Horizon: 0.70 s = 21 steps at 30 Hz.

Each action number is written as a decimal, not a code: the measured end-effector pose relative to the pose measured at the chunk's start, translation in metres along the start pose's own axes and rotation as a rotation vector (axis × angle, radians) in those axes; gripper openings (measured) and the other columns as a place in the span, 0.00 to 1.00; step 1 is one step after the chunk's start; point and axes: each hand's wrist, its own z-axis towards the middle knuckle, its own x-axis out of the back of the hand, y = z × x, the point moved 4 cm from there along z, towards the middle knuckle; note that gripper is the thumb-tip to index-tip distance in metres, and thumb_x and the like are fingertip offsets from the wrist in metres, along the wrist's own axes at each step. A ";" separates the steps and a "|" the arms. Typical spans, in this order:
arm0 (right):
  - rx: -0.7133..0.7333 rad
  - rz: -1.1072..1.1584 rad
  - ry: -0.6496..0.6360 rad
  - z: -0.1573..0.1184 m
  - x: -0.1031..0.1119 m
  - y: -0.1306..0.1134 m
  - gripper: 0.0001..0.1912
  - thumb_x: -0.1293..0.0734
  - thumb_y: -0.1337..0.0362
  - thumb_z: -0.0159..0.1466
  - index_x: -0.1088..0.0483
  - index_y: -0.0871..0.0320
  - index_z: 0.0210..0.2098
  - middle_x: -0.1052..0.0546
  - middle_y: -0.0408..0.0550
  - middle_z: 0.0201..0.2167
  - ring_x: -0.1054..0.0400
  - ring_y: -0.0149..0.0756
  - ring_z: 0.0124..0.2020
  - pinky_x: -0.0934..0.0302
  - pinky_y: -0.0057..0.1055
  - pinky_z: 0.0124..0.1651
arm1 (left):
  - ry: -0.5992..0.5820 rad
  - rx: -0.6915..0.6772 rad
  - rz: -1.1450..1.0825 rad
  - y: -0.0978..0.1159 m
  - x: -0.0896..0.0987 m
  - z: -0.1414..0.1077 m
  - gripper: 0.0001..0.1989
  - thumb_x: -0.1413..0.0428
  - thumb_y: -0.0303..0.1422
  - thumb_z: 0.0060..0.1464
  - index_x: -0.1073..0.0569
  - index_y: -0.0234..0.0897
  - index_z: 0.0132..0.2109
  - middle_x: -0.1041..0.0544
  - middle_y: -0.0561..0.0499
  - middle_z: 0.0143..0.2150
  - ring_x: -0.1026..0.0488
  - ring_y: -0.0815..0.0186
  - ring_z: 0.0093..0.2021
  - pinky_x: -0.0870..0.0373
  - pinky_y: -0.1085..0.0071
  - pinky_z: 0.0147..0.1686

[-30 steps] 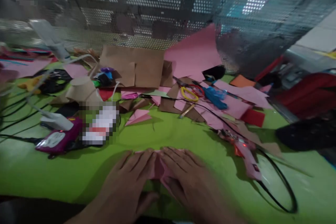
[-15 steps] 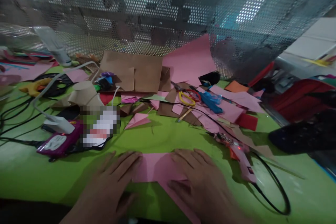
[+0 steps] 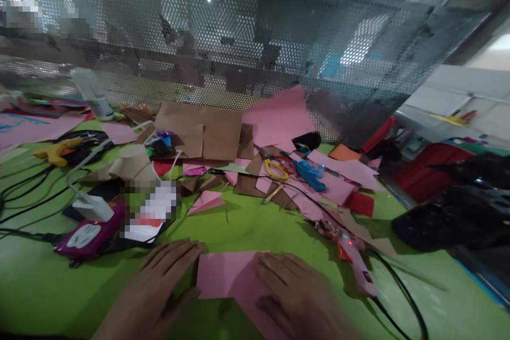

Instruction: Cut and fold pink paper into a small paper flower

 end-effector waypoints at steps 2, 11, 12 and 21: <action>0.000 0.006 0.003 0.000 -0.001 0.000 0.22 0.32 0.66 0.60 0.30 0.56 0.54 0.22 0.50 0.51 0.25 0.44 0.48 0.32 0.40 0.51 | 0.032 -0.013 -0.028 0.001 -0.002 0.004 0.23 0.46 0.33 0.57 0.34 0.36 0.59 0.23 0.44 0.54 0.25 0.53 0.52 0.25 0.54 0.48; 0.083 -0.019 0.386 0.000 -0.016 -0.003 0.18 0.47 0.74 0.68 0.27 0.58 0.43 0.18 0.49 0.37 0.24 0.37 0.34 0.35 0.35 0.40 | -0.069 0.299 -0.509 -0.009 -0.009 0.023 0.24 0.50 0.37 0.61 0.36 0.40 0.63 0.30 0.43 0.61 0.33 0.53 0.60 0.33 0.51 0.56; 0.069 0.005 0.354 0.002 -0.016 0.000 0.17 0.46 0.73 0.68 0.27 0.57 0.43 0.18 0.49 0.36 0.25 0.36 0.33 0.35 0.35 0.39 | -0.047 0.340 -0.595 -0.010 -0.009 0.025 0.25 0.51 0.38 0.61 0.37 0.41 0.64 0.32 0.43 0.63 0.35 0.53 0.62 0.35 0.51 0.58; -0.324 0.269 0.406 0.032 0.025 0.035 0.06 0.37 0.66 0.65 0.28 0.53 0.39 0.20 0.47 0.35 0.25 0.39 0.35 0.33 0.32 0.38 | 0.146 0.702 -1.452 -0.013 -0.003 0.070 0.32 0.44 0.44 0.57 0.40 0.42 0.65 0.35 0.41 0.65 0.41 0.55 0.66 0.45 0.58 0.63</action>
